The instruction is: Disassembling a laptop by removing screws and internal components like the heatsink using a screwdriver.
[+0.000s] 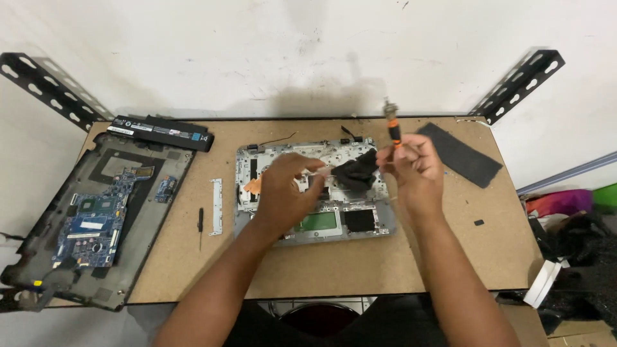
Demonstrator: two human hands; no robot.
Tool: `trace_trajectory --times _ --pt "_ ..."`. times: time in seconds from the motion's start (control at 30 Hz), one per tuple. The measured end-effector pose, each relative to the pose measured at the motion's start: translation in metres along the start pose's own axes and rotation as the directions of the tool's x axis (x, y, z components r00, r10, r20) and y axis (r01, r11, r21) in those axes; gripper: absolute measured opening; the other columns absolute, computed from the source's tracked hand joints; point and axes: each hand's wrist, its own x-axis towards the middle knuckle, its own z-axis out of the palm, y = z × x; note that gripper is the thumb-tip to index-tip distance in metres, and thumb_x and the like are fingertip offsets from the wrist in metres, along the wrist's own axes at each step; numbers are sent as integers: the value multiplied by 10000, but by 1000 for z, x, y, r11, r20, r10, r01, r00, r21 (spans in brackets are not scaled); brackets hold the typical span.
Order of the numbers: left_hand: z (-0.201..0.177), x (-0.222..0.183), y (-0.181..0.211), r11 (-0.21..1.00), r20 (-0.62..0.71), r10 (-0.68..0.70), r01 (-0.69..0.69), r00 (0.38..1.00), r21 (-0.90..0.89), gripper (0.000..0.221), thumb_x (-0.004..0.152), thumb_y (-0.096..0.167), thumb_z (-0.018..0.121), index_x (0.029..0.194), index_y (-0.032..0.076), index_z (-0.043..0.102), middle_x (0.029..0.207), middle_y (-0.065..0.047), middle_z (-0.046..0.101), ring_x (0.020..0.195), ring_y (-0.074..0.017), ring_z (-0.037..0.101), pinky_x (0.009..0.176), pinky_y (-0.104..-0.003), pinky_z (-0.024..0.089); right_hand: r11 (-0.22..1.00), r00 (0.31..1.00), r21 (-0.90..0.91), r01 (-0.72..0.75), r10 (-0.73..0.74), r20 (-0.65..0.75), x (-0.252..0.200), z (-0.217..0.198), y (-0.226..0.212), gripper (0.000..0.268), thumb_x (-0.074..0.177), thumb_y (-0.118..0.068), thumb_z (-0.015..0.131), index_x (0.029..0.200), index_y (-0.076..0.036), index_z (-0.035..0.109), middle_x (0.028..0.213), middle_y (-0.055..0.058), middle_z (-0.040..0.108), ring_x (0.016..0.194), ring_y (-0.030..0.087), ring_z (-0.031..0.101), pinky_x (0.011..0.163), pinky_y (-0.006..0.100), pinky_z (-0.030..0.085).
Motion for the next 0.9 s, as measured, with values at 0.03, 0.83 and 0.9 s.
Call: trace_trajectory --times 0.03,0.83,0.9 --pt "-9 5 -2 1000 -3 -2 2 1000 2 206 696 6 749 877 101 728 706 -101 669 587 -252 596 549 -349 490 1000 1000 0 -2 2 4 3 -5 0 228 943 -186 553 1111 -44 495 851 117 658 766 159 662 691 217 543" --pt "-68 11 9 818 389 -490 258 780 513 544 655 336 777 1141 135 633 1123 -135 573 1113 -403 517 916 -542 452 547 933 -833 84 250 259 -1 -2 14 223 691 -250 776 896 -173 733 546 65 544 576 194 578 588 312 465" --pt "-77 12 11 894 299 -341 209 892 397 485 578 273 822 1014 115 681 959 -131 600 1007 -386 553 927 -458 429 686 971 -727 25 156 181 -2 -4 19 212 690 -185 773 896 -156 733 586 69 574 598 141 566 594 287 473"
